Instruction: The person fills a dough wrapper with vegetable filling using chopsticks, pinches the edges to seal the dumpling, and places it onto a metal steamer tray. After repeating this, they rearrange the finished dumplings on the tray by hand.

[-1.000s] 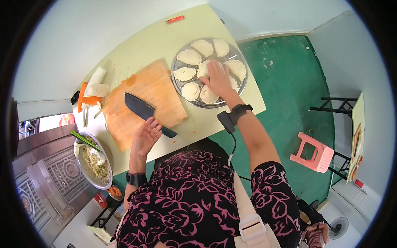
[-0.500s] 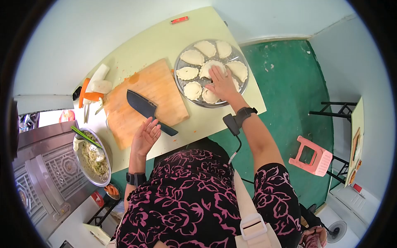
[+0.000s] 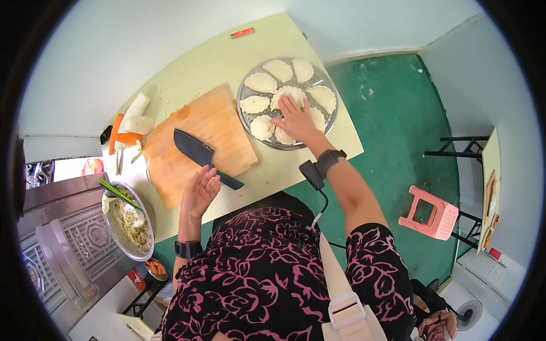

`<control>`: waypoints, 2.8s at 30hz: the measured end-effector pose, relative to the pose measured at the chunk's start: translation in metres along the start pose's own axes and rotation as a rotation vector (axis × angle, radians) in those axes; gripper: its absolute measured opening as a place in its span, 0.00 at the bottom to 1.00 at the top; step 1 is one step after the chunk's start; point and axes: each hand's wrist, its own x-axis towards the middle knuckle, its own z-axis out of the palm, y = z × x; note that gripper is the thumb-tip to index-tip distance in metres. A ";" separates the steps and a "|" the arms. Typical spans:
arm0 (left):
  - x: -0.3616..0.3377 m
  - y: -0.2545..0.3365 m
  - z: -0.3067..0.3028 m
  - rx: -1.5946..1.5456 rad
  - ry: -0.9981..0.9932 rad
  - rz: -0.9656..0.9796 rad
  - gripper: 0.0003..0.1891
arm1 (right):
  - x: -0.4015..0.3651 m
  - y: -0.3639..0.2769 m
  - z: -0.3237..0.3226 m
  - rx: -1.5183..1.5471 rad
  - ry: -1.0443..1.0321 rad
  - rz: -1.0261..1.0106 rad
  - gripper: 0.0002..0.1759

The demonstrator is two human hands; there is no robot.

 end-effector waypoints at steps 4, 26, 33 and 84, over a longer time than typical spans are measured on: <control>-0.004 -0.002 -0.005 -0.008 0.007 0.006 0.20 | 0.000 0.010 0.007 0.022 0.213 0.171 0.38; -0.022 -0.005 -0.055 -0.204 -0.171 0.257 0.17 | 0.025 0.031 -0.029 0.498 0.206 -0.059 0.20; -0.093 0.017 -0.068 -0.449 0.183 0.374 0.13 | 0.073 -0.049 -0.063 0.653 0.152 0.109 0.20; -0.337 0.033 -0.347 -1.037 0.442 0.892 0.08 | 0.218 -0.730 0.065 -0.070 -0.528 -0.842 0.29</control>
